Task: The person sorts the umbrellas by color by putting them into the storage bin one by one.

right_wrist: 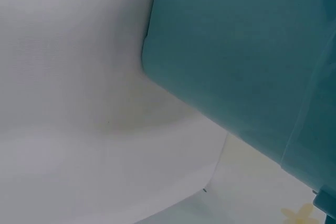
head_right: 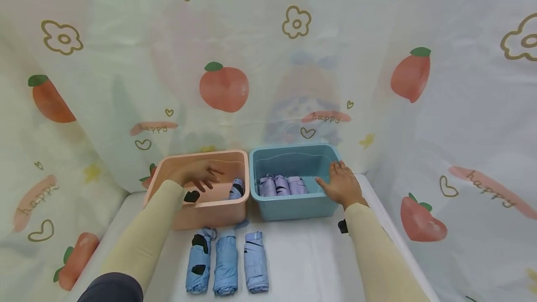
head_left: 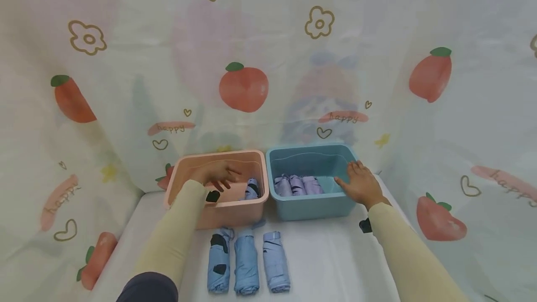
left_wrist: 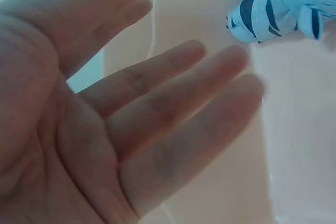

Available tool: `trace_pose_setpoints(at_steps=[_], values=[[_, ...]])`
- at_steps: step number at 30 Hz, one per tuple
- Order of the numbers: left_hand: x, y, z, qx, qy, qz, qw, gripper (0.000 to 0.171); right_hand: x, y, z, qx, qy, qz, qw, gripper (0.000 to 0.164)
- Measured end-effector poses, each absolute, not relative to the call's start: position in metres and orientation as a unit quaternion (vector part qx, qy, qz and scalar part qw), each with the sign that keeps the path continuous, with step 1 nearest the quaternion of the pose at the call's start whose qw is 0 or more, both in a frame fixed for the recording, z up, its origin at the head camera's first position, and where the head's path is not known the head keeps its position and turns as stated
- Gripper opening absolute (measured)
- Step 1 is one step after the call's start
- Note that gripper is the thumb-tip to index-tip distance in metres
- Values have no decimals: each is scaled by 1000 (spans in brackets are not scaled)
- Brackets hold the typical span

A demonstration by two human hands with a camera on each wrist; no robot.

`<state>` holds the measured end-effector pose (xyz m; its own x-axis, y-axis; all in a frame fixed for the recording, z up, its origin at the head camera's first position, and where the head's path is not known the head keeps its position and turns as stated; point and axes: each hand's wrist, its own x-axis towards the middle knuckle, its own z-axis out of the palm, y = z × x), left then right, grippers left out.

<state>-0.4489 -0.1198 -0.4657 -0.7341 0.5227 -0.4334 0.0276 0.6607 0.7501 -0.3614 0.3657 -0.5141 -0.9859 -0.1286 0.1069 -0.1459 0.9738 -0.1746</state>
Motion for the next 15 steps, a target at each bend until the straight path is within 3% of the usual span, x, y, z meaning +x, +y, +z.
trace_pose_setpoints(at_steps=[6,10,15], values=[[-416,-143,-457,221,880,371,199,32,-366,363,-514,81,-990,96,58,91],[-393,-155,-455,233,881,387,140,20,-365,364,-513,88,-990,96,57,87],[-356,-167,-462,216,878,418,86,30,-364,366,-516,92,-989,96,61,91]])
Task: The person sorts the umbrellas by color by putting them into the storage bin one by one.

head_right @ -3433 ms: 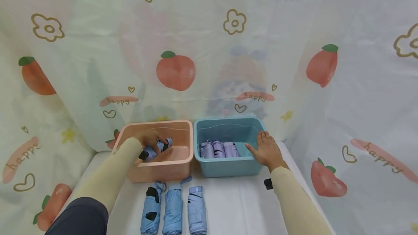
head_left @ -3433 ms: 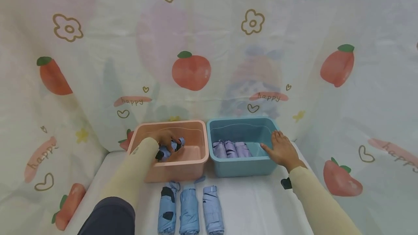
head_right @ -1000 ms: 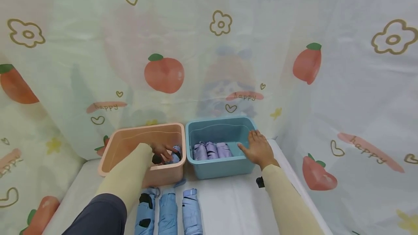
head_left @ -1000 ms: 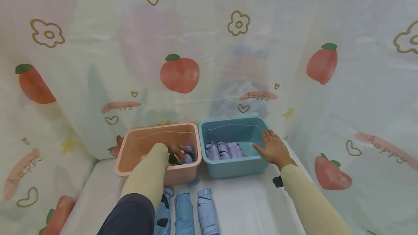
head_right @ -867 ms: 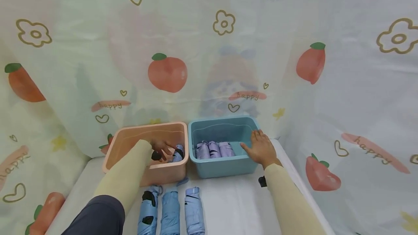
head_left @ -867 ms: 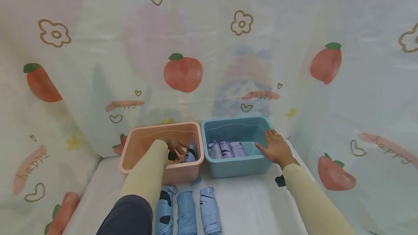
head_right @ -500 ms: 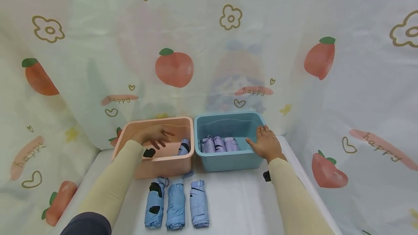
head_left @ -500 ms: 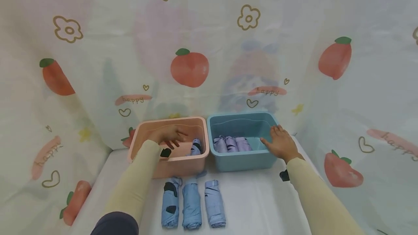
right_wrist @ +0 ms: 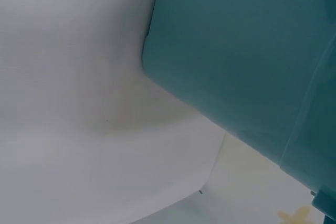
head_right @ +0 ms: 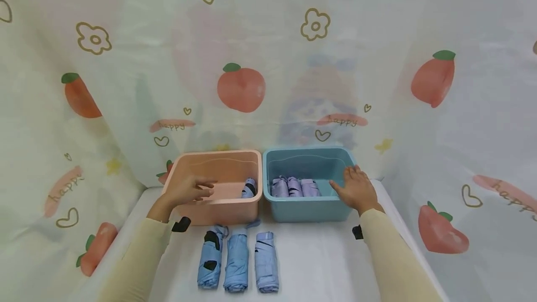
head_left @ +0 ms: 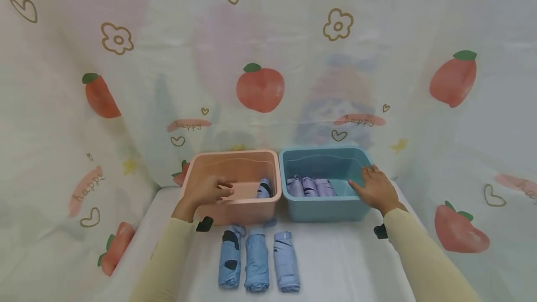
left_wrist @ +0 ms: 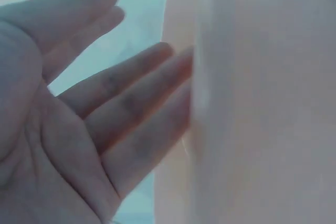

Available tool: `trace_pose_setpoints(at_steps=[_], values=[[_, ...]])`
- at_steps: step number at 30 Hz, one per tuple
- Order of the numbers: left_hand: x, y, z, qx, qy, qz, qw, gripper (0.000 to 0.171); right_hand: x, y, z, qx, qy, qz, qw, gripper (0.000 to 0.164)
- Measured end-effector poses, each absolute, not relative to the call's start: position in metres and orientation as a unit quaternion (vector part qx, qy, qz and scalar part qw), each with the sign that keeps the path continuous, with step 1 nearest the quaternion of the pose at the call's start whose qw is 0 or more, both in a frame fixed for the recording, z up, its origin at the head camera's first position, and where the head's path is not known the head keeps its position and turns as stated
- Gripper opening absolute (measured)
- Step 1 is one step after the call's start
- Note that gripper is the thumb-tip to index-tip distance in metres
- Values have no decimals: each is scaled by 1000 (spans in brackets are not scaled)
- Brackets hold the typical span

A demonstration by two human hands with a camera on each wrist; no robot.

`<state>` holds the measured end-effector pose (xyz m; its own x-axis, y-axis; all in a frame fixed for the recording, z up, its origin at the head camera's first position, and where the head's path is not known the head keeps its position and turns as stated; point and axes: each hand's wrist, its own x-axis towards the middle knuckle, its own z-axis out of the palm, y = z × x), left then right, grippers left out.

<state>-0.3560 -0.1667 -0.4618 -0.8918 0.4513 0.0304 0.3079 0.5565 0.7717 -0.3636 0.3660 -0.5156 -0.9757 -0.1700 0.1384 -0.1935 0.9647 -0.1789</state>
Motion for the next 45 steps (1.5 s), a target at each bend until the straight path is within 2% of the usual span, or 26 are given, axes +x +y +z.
trace_pose_setpoints(at_steps=[3,8,14,18,22,27,32,37,45], values=[[-339,-170,-471,218,871,439,44,35,-363,369,-518,86,-989,100,69,94],[-308,-175,-491,162,837,522,-28,32,-359,367,-518,84,-989,104,63,95],[-279,-177,-524,113,821,556,-61,27,-359,363,-515,84,-989,99,65,93],[-266,-181,-555,87,842,532,-28,24,-359,363,-515,84,-990,99,60,96],[-252,-183,-583,56,866,496,43,26,-361,364,-516,86,-990,95,56,97],[-235,-186,-607,25,871,477,119,37,-363,364,-515,84,-990,96,58,97],[-226,-187,-623,-13,865,474,165,57,-362,364,-514,79,-990,102,52,98],[-227,-177,-631,-21,876,450,175,71,-361,365,-513,78,-991,96,52,98],[-236,-159,-632,18,883,443,153,69,-363,364,-515,67,-992,98,43,100]])
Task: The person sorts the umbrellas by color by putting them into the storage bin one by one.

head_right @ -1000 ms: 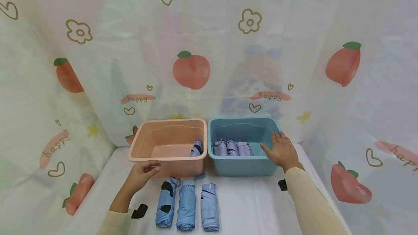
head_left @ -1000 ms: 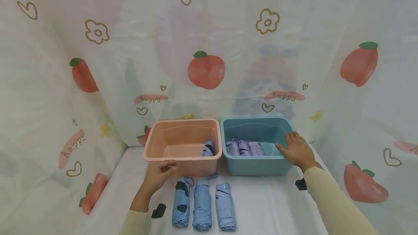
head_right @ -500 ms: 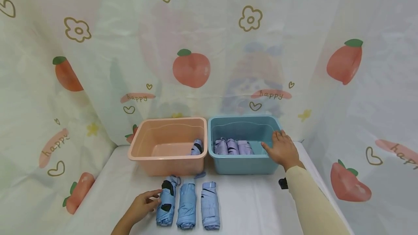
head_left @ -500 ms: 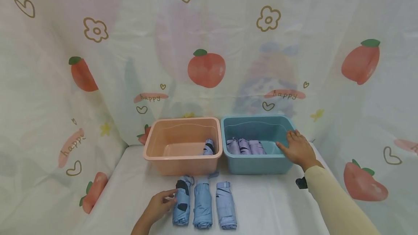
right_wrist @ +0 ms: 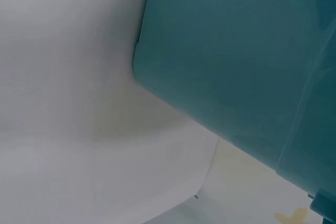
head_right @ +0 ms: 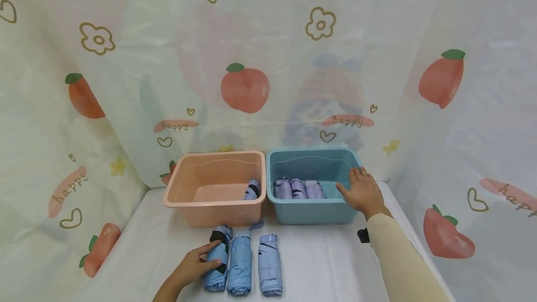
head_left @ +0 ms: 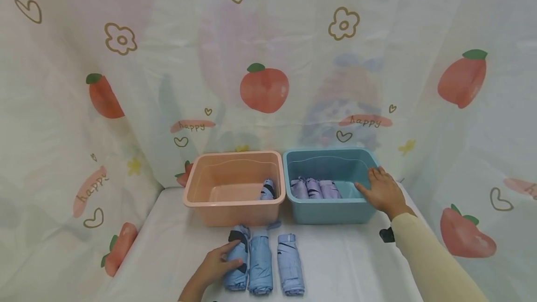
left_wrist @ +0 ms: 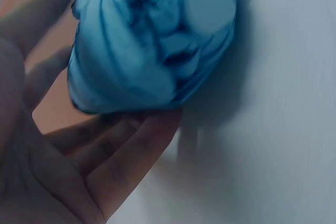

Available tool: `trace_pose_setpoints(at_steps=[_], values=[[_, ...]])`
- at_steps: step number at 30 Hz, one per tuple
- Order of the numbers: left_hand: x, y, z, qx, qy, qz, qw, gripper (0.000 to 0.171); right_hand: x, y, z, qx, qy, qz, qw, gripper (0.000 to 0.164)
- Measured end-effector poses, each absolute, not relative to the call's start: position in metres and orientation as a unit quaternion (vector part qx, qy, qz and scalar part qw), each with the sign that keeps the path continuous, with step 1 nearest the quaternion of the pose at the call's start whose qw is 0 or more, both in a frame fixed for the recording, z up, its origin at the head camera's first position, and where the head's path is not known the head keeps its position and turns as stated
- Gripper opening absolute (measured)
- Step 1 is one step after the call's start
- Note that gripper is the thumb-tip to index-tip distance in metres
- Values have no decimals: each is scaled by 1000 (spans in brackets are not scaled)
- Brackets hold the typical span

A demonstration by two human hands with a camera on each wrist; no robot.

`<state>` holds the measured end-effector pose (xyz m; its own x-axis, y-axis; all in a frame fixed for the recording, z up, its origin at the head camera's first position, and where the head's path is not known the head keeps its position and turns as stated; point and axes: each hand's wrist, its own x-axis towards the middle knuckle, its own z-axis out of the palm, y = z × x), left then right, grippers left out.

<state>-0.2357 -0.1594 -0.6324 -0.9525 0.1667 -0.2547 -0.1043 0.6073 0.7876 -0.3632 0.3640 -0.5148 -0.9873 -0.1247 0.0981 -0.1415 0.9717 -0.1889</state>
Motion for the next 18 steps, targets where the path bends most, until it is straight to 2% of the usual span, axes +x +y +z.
trace_pose_setpoints(at_steps=[6,13,18], values=[[-235,-154,-628,53,877,458,134,64,-363,365,-514,73,-992,95,43,98],[-237,-158,-626,72,849,494,171,58,-362,365,-510,70,-992,99,38,94],[-235,-169,-630,70,834,519,174,58,-363,365,-511,78,-991,103,37,92]])
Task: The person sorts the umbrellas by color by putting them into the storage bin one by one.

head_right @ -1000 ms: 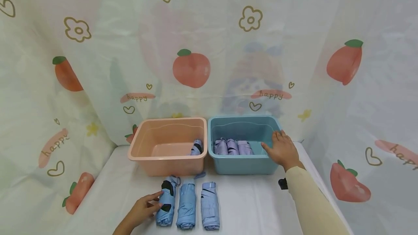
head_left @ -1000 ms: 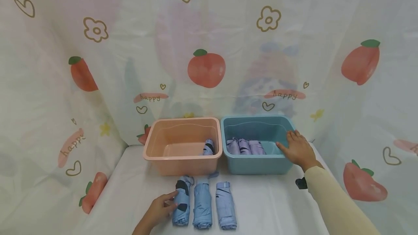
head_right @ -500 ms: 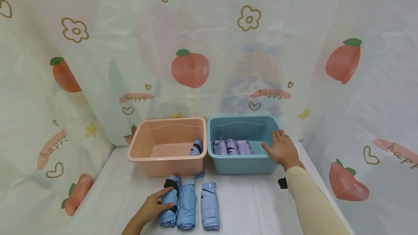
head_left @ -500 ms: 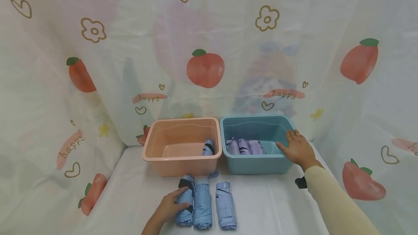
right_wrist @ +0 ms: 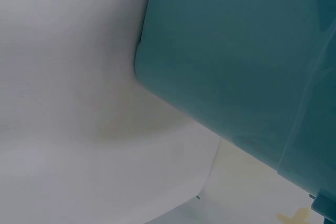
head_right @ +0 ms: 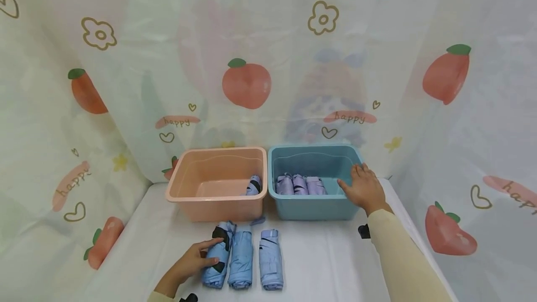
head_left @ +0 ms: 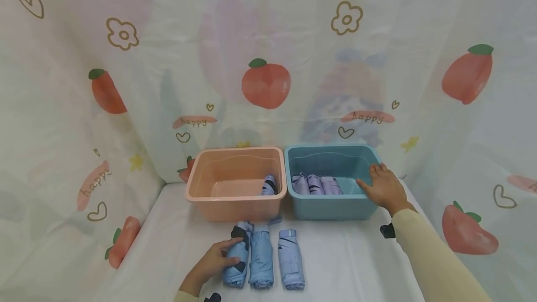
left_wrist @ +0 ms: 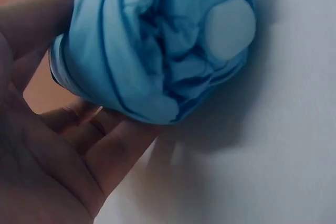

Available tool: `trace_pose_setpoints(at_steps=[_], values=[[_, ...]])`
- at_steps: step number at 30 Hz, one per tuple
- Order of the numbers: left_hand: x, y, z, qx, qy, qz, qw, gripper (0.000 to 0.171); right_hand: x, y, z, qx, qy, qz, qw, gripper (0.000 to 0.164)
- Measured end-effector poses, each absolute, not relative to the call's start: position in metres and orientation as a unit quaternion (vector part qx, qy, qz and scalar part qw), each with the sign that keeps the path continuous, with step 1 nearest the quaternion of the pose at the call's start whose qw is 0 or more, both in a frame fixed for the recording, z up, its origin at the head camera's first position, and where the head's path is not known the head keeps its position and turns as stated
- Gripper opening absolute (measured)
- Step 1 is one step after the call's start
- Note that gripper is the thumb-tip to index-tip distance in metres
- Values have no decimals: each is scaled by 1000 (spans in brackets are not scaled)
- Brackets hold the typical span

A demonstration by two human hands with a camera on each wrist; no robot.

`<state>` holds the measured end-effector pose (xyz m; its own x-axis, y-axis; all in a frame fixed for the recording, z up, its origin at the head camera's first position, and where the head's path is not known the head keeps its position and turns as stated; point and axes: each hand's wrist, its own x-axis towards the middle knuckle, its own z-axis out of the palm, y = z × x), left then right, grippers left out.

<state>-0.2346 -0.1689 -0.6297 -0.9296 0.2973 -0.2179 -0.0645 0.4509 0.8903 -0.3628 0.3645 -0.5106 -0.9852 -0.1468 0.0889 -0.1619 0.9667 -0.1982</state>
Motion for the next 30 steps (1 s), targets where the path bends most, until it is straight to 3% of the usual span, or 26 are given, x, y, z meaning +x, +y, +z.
trace_pose_setpoints(at_steps=[10,20,30], values=[[-229,-188,-585,95,845,499,167,56,-364,372,-506,79,-991,101,48,92],[-226,-215,-518,147,838,519,84,57,-366,375,-509,79,-989,115,46,93],[-278,-223,-470,191,860,470,65,56,-362,367,-515,66,-988,133,38,104]])
